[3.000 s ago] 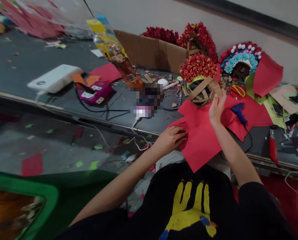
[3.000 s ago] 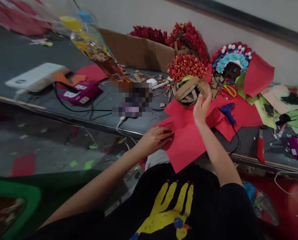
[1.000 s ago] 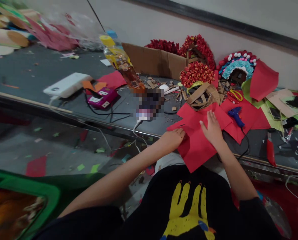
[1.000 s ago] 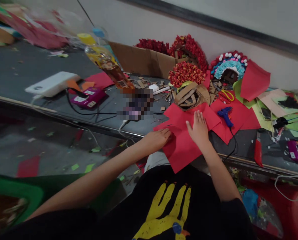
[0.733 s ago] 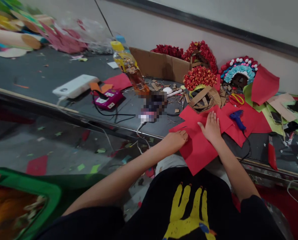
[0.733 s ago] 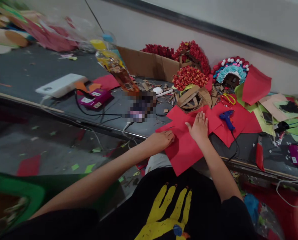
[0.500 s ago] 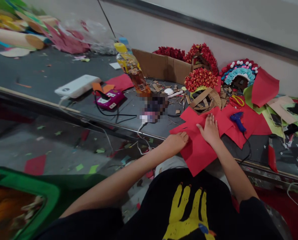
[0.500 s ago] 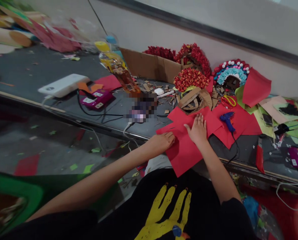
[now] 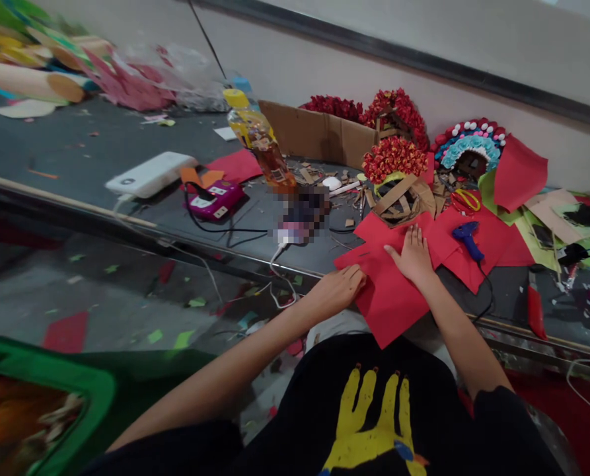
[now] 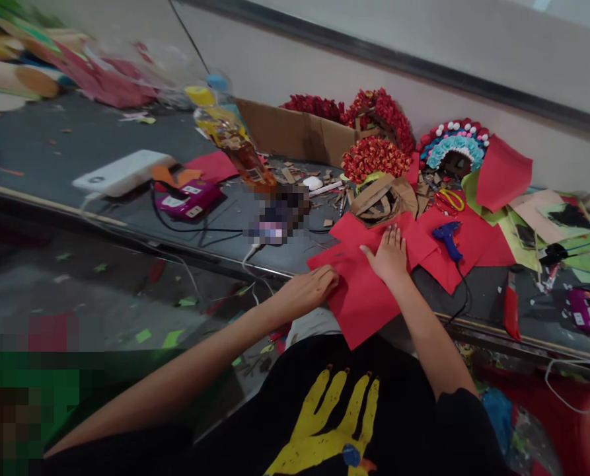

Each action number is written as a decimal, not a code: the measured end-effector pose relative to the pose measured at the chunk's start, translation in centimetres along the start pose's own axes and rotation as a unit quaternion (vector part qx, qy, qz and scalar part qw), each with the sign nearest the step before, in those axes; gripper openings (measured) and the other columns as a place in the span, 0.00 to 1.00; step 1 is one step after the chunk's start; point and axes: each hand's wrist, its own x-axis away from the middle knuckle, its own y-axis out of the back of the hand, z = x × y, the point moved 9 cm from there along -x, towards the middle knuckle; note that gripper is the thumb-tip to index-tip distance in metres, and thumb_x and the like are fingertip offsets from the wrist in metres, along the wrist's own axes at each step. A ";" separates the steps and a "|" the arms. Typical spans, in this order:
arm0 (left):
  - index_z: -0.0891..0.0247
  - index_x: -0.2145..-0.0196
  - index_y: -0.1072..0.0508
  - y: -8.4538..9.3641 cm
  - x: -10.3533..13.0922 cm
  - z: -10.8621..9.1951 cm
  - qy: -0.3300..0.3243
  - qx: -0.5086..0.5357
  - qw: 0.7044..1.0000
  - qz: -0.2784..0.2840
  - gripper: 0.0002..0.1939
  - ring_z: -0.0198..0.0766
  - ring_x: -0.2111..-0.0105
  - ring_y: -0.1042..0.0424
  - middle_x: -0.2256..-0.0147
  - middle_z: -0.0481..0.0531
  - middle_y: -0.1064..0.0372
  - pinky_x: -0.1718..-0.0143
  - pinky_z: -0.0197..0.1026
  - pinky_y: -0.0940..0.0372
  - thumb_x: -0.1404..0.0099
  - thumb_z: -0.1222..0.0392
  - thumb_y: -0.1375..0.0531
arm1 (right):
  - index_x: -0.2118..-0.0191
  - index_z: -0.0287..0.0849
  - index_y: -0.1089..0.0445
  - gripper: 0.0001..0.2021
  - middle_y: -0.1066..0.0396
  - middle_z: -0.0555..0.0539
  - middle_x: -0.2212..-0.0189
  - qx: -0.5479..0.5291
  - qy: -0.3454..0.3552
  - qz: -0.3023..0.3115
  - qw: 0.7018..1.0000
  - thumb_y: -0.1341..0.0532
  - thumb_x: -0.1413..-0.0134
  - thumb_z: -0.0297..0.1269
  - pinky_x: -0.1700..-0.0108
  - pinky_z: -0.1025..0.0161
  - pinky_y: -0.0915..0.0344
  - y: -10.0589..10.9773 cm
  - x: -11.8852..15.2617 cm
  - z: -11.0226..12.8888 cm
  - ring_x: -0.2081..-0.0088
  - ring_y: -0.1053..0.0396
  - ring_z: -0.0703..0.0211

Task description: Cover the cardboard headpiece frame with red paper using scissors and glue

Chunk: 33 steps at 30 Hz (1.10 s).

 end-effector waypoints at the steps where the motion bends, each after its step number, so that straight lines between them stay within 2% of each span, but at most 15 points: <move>1: 0.65 0.65 0.35 0.3 0.4 0.4 0.014 0.022 1.000 -0.005 0.09 0.39 0.67 0.29 0.64 0.56 0.30 0.67 0.38 0.36 0.31 0.65 0.54 | 0.36 0.18 0.62 0.46 0.66 0.28 0.35 0.001 -0.004 0.000 1.000 0.58 0.42 0.60 0.35 0.47 0.62 0.2 -0.2 0.0 0.33 0.64 0.41; 6: 0.63 0.64 0.34 2.0 3.0 4.5 0.134 0.084 0.987 -0.014 0.09 0.40 0.70 0.28 0.69 0.53 0.28 0.67 0.39 0.35 0.33 0.59 0.53 | 0.35 0.20 0.65 0.46 0.69 0.28 0.34 -0.009 -0.003 -0.042 0.999 0.59 0.42 0.60 0.35 0.46 0.63 0.3 -0.8 -0.3 0.33 0.67 0.43; 10: 0.62 0.61 0.31 3.9 5.4 7.7 0.206 0.069 0.976 -0.020 0.14 0.45 0.62 0.26 0.62 0.57 0.26 0.60 0.43 0.35 0.34 0.56 0.53 | 0.35 0.20 0.65 0.47 0.67 0.27 0.35 -0.022 0.000 -0.033 0.999 0.59 0.43 0.62 0.36 0.44 0.62 -0.3 -1.1 -0.7 0.33 0.66 0.41; 13: 0.61 0.59 0.27 4.3 6.9 9.3 0.245 0.043 0.968 0.015 0.17 0.47 0.59 0.26 0.58 0.57 0.25 0.58 0.44 0.35 0.34 0.55 0.54 | 0.35 0.18 0.65 0.48 0.69 0.26 0.35 -0.029 -0.010 -0.047 0.998 0.59 0.44 0.63 0.36 0.44 0.63 -0.2 -1.1 -1.0 0.33 0.68 0.40; 17: 0.61 0.60 0.25 3.9 8.0 10.4 0.303 -0.015 0.949 0.081 0.22 0.52 0.64 0.25 0.64 0.58 0.23 0.68 0.45 0.34 0.33 0.50 0.55 | 0.36 0.19 0.62 0.47 0.67 0.26 0.35 -0.029 -0.011 -0.053 0.998 0.56 0.44 0.61 0.37 0.45 0.60 -0.2 -0.9 -1.1 0.33 0.66 0.39; 19: 0.61 0.62 0.24 4.2 7.2 10.4 0.300 -0.017 0.952 0.062 0.21 0.50 0.63 0.25 0.62 0.57 0.24 0.68 0.44 0.35 0.33 0.50 0.54 | 0.37 0.21 0.54 0.43 0.60 0.26 0.36 -0.039 0.000 -0.061 0.997 0.53 0.43 0.58 0.38 0.47 0.54 0.8 -0.8 -1.3 0.35 0.58 0.39; 20: 0.61 0.63 0.24 4.5 6.5 10.2 0.292 -0.012 0.956 0.038 0.20 0.49 0.62 0.25 0.60 0.56 0.25 0.68 0.43 0.35 0.33 0.50 0.53 | 0.39 0.24 0.48 0.38 0.52 0.28 0.37 -0.052 0.004 -0.069 0.996 0.53 0.42 0.56 0.40 0.50 0.50 1.5 -0.7 -1.4 0.37 0.51 0.41; 22: 0.61 0.63 0.24 5.3 4.9 9.9 0.276 -0.004 0.961 -0.018 0.17 0.46 0.61 0.26 0.57 0.55 0.26 0.66 0.42 0.35 0.34 0.53 0.50 | 0.46 0.33 0.35 0.27 0.34 0.35 0.47 -0.081 0.006 -0.095 0.992 0.56 0.38 0.50 0.49 0.57 0.40 3.2 -0.6 -1.8 0.47 0.35 0.49; 23: 0.61 0.63 0.24 5.7 4.0 9.7 0.269 -0.002 0.962 -0.042 0.16 0.45 0.61 0.26 0.57 0.54 0.26 0.66 0.41 0.34 0.34 0.54 0.49 | 0.51 0.37 0.31 0.25 0.28 0.38 0.54 -0.089 0.004 -0.106 0.990 0.57 0.37 0.47 0.54 0.61 0.38 4.0 -0.6 -2.0 0.54 0.31 0.53; 25: 0.60 0.63 0.24 6.1 1.7 8.9 0.240 0.010 0.968 -0.074 0.14 0.43 0.60 0.26 0.60 0.53 0.25 0.65 0.40 0.34 0.34 0.55 0.49 | 0.60 0.40 0.28 0.22 0.25 0.43 0.66 -0.076 0.006 -0.104 0.992 0.57 0.37 0.44 0.63 0.65 0.39 4.6 -1.0 -1.8 0.64 0.29 0.57; 26: 0.60 0.64 0.24 6.2 0.4 8.3 0.218 0.022 0.972 -0.083 0.14 0.42 0.60 0.26 0.61 0.52 0.25 0.64 0.39 0.34 0.34 0.56 0.48 | 0.63 0.40 0.28 0.21 0.25 0.44 0.68 -0.055 0.017 -0.086 0.995 0.55 0.38 0.44 0.66 0.66 0.41 4.3 -1.3 -1.4 0.66 0.30 0.58; 30: 0.61 0.62 0.25 5.6 -4.6 5.0 0.134 0.048 0.982 -0.121 0.12 0.40 0.58 0.27 0.60 0.53 0.25 0.59 0.39 0.34 0.34 0.59 0.47 | 0.67 0.41 0.28 0.15 0.25 0.43 0.65 0.018 0.091 0.006 0.996 0.50 0.42 0.39 0.68 0.67 0.45 2.3 -2.2 0.6 0.65 0.30 0.59; 33: 0.63 0.55 0.27 3.6 -7.7 1.7 0.020 0.039 0.993 -0.112 0.15 0.37 0.53 0.29 0.53 0.54 0.28 0.50 0.39 0.37 0.33 0.65 0.50 | 0.65 0.41 0.28 0.16 0.25 0.43 0.64 0.030 0.107 0.027 0.993 0.52 0.41 0.39 0.67 0.67 0.45 2.3 -2.4 0.5 0.64 0.30 0.60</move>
